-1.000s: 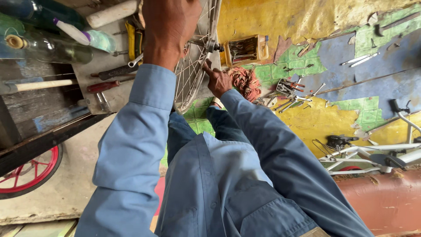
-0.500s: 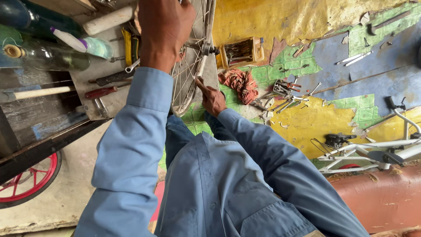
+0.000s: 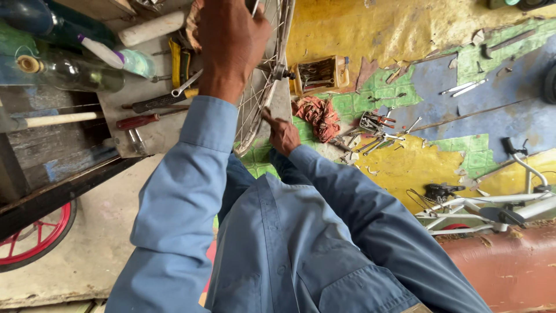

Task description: The person uses a spoke wrench to tighten the spokes of a bicycle wheel mounted on a stand. They rotate the wheel and adjust individual spokes repeatedly to true the wheel.

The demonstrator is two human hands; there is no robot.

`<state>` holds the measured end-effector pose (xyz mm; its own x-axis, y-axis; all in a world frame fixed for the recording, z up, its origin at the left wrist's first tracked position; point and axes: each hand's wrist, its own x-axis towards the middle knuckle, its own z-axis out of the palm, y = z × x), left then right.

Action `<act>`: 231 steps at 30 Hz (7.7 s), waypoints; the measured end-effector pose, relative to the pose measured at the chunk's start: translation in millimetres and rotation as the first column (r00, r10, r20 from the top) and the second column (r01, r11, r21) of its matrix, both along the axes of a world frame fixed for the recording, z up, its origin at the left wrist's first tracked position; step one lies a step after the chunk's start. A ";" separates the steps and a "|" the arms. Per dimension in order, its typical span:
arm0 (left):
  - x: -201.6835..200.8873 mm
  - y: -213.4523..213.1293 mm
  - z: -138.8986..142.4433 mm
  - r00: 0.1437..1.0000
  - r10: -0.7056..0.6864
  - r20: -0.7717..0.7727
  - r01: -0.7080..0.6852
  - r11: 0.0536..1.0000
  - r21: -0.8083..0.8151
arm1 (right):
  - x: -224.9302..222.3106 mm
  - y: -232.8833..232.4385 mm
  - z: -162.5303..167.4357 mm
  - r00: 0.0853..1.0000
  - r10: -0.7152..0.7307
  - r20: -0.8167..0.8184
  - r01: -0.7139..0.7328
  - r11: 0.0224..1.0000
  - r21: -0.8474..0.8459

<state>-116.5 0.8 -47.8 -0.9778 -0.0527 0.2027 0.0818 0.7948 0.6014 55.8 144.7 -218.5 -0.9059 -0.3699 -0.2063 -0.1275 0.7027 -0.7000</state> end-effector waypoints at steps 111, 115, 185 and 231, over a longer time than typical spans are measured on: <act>10.1 51.0 31.5 1.000 -0.017 0.008 0.018 0.996 -0.086 | -26.5 -11.7 -20.2 0.932 -0.175 -0.317 0.166 0.985 -0.055; 10.0 41.3 28.8 0.998 -0.026 -0.066 0.020 0.995 -0.095 | -32.2 -5.6 -18.9 0.996 -0.082 -0.039 0.084 0.995 0.058; 30.0 41.8 23.0 0.980 0.004 -0.198 -0.024 0.995 -0.100 | -52.0 -6.0 -24.6 0.991 -0.020 -0.133 0.043 0.985 0.170; 23.1 11.0 19.7 0.996 -0.044 -0.082 0.037 0.996 -0.085 | 17.1 -13.0 -13.6 0.993 -0.111 -0.026 0.105 0.978 -0.181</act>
<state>-93.5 11.8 -28.1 -0.9583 0.0073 0.2858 0.1622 0.8370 0.5226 72.9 131.6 -232.0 -0.9482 -0.2973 -0.1123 -0.0849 0.5774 -0.8120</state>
